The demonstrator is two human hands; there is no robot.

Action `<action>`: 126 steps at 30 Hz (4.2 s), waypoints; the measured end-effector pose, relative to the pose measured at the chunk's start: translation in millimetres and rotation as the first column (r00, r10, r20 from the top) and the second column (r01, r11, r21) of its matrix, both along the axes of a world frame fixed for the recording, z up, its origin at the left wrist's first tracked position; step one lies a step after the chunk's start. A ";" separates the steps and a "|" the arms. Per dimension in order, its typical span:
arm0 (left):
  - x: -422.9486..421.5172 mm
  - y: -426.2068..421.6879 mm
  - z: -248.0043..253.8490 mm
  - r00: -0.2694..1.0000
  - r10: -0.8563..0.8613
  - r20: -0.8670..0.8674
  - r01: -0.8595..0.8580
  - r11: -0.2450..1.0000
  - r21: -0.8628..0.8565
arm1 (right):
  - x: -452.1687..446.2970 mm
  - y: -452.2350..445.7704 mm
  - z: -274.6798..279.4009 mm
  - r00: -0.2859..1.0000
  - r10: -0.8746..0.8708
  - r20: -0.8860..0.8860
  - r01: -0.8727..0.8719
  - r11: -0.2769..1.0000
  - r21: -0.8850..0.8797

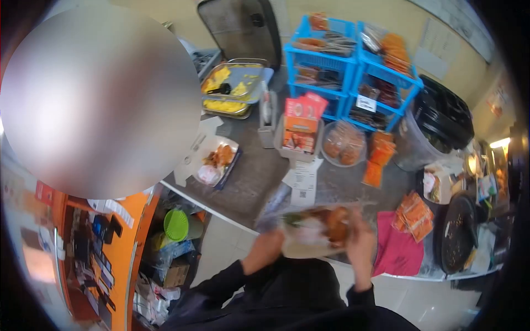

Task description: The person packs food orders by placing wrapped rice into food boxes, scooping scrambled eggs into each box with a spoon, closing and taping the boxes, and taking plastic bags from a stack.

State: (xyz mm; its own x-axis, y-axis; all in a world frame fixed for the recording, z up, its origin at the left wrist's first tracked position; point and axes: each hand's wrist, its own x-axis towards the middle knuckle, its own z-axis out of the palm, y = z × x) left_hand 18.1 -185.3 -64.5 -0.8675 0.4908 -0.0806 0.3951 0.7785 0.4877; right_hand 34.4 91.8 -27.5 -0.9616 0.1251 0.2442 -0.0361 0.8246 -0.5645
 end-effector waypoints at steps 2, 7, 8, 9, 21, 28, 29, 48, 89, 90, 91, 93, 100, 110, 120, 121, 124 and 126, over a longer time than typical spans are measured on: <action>6.0 -56.6 -8.4 0.980 0.195 -0.044 -0.199 0.972 -0.128 | -47.2 -60.0 -17.4 0.976 0.183 0.119 -0.173 0.981 -0.092; -11.8 -140.3 -82.9 0.770 0.614 -0.174 -0.595 0.789 0.151 | -156.0 -174.6 -104.6 0.815 0.550 0.181 -0.522 0.834 -0.181; -25.7 -157.2 -125.9 0.708 0.697 -0.117 -0.667 0.714 0.216 | -173.1 -191.3 -121.3 0.785 0.589 0.194 -0.567 0.808 -0.160; -36.9 -131.5 -93.4 0.593 0.796 0.121 -0.775 0.524 0.352 | -169.0 -192.2 -102.8 0.862 0.506 0.019 -0.498 0.853 -0.157; -109.1 86.1 44.6 0.853 -0.116 0.509 -0.154 0.875 0.459 | -22.6 226.6 -22.1 0.489 -0.738 -0.465 0.720 0.643 -0.263; -151.6 391.9 -36.0 0.820 -0.510 0.259 0.286 0.757 0.587 | -26.6 402.1 -58.1 0.548 -0.809 -0.213 0.813 0.456 0.361; -154.4 423.9 -44.0 0.861 -0.485 0.155 0.341 0.776 0.530 | -36.2 417.0 -69.0 0.578 -0.792 -0.197 0.769 0.447 0.457; -169.4 521.4 -29.1 0.887 -0.462 0.026 0.442 0.863 0.245 | -28.4 383.1 -7.6 0.431 -0.902 0.026 0.793 0.392 0.466; -16.8 -123.2 -82.6 0.250 -0.009 0.968 -0.965 0.084 0.250 | -167.3 -207.7 -79.1 0.994 0.104 -0.040 -0.110 0.974 -0.196; -25.1 -123.4 -84.0 0.243 -0.066 0.968 -0.968 0.056 0.246 | -172.3 -205.3 -80.0 0.994 0.096 -0.043 -0.104 0.957 -0.271; -29.3 -124.8 -85.8 0.233 -0.124 0.964 -0.970 0.034 0.239 | -176.7 -204.6 -82.5 0.996 0.085 -0.041 -0.094 0.934 -0.345; -17.3 -120.9 -120.8 0.369 -0.064 0.927 -0.925 0.069 0.373 | -183.0 -207.5 -91.2 0.996 0.071 -0.047 -0.082 0.946 -0.314; -36.6 -138.7 -88.0 -0.317 -0.286 0.904 -0.822 0.559 -0.111 | -201.6 -208.0 -62.5 0.954 -0.116 -0.275 0.048 0.970 -0.239; -238.1 -305.0 157.2 0.181 -0.763 0.621 -0.039 0.625 0.779 | -476.8 -339.8 51.7 0.755 0.629 -0.182 -0.471 0.715 0.517; -493.5 -430.3 83.8 0.952 0.019 0.306 -0.247 0.639 0.729 | -569.8 -367.5 5.0 0.802 0.583 0.130 -0.492 0.522 0.697; -516.4 -427.0 58.1 0.936 0.026 0.350 -0.282 0.651 0.705 | -568.9 -368.1 16.0 0.850 0.515 0.115 -0.479 0.662 0.577; -565.8 -394.8 8.1 0.872 0.052 0.487 -0.384 0.689 0.614 | -572.6 -369.1 38.5 0.936 0.350 0.035 -0.347 0.902 0.257; -582.9 -364.5 -5.2 0.804 0.077 0.590 -0.450 0.727 0.518 | -581.4 -378.0 25.5 0.943 0.307 -0.131 -0.287 0.946 0.153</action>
State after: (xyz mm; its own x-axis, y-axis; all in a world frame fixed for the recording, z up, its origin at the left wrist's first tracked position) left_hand -564.8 -549.8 -69.7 -0.8868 0.3451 -0.3073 -0.2227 0.2635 0.9386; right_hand -547.0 -286.2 -1.9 -0.9006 -0.2036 0.3840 -0.3672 0.8290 -0.4219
